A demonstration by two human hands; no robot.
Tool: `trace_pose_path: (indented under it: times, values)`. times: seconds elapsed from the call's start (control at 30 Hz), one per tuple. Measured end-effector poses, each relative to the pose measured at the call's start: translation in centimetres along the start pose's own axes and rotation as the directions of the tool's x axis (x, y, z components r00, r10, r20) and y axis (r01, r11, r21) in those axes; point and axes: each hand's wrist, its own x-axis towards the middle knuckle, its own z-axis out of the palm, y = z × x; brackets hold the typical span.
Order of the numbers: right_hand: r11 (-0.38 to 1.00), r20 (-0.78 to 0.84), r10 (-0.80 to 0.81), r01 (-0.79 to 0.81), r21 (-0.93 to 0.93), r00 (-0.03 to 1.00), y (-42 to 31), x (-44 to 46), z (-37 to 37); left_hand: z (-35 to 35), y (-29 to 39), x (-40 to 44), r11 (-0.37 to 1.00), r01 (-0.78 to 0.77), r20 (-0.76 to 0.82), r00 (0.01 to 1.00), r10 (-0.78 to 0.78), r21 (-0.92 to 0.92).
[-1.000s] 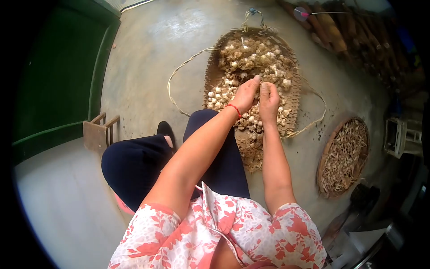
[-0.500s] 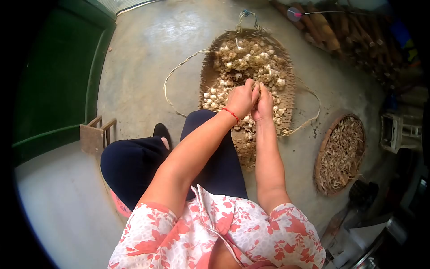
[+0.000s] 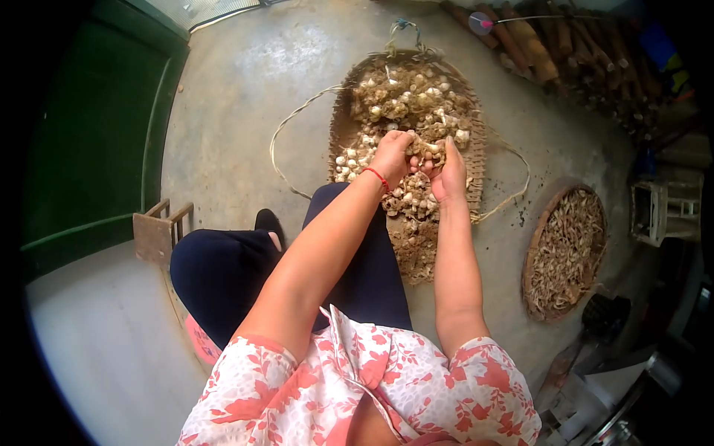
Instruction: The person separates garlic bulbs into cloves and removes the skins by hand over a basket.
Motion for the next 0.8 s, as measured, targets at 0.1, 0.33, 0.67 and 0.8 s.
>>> trace_pose_path:
  times: [0.1, 0.33, 0.67, 0.8]
  values:
    - [0.998, -0.008, -0.056, 0.055, -0.015, 0.998, -0.9, -0.8, -0.1, -0.1, -0.2, 0.3, 1.0, -0.017, -0.034, 0.999, 0.017, 0.015]
    - [0.68, -0.057, -0.376, 0.234, -0.695, 0.925, -1.2, 0.4, -2.1, 0.8, 0.8, -0.7, 0.98, -0.018, -0.092, 0.995, 0.038, 0.201]
    - [0.039, 0.52, -0.359, 0.569, -0.822, 0.775, -1.8, -1.2, 3.4, -0.9, 0.5, 0.2, 0.961, 0.103, 0.002, 0.994, -0.107, 0.256]
    - [0.053, 0.533, -0.375, 0.592, -0.804, 0.758, -0.4, 0.3, 2.6, -0.4, 1.0, -0.9, 0.966, 0.107, -0.006, 0.994, -0.109, 0.236]
